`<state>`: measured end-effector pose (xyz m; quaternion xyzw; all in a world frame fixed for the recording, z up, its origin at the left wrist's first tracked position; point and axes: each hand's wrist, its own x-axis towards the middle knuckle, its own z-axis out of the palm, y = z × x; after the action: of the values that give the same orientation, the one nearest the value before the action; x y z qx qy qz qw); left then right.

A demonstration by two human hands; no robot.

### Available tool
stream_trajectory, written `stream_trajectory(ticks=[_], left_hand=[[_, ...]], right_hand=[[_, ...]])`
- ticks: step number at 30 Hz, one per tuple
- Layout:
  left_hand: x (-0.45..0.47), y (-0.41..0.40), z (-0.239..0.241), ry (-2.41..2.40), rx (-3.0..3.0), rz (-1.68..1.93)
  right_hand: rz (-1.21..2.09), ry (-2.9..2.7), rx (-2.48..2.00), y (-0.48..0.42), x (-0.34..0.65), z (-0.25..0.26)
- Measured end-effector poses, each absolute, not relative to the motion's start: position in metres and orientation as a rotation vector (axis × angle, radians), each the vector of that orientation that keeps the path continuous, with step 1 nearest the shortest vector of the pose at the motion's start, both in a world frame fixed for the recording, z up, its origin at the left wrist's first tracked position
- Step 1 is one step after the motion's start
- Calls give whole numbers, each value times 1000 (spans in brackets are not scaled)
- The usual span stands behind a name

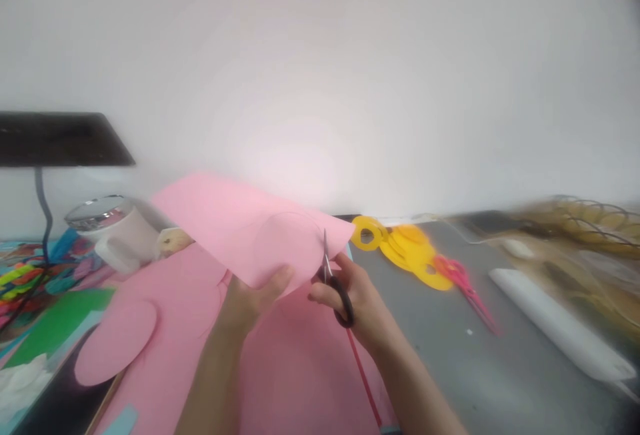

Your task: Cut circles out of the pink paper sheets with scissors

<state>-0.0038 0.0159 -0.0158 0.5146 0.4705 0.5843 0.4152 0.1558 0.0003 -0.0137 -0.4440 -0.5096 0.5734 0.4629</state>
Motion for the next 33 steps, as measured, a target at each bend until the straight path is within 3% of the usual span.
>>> stream_trajectory(ticks=[17, 24, 33], left_hand=[[-8, 16, -16, 1195, 1239, 1506], [-10, 17, -14, 994, 1254, 1397], [27, 11, -2, 589, 1436, 1172]], right_hand=[[1379, -1254, -1219, -1, 155, -10], [1403, -1213, -1259, -3, 153, -8], [996, -1018, -1230, -3, 144, -13]])
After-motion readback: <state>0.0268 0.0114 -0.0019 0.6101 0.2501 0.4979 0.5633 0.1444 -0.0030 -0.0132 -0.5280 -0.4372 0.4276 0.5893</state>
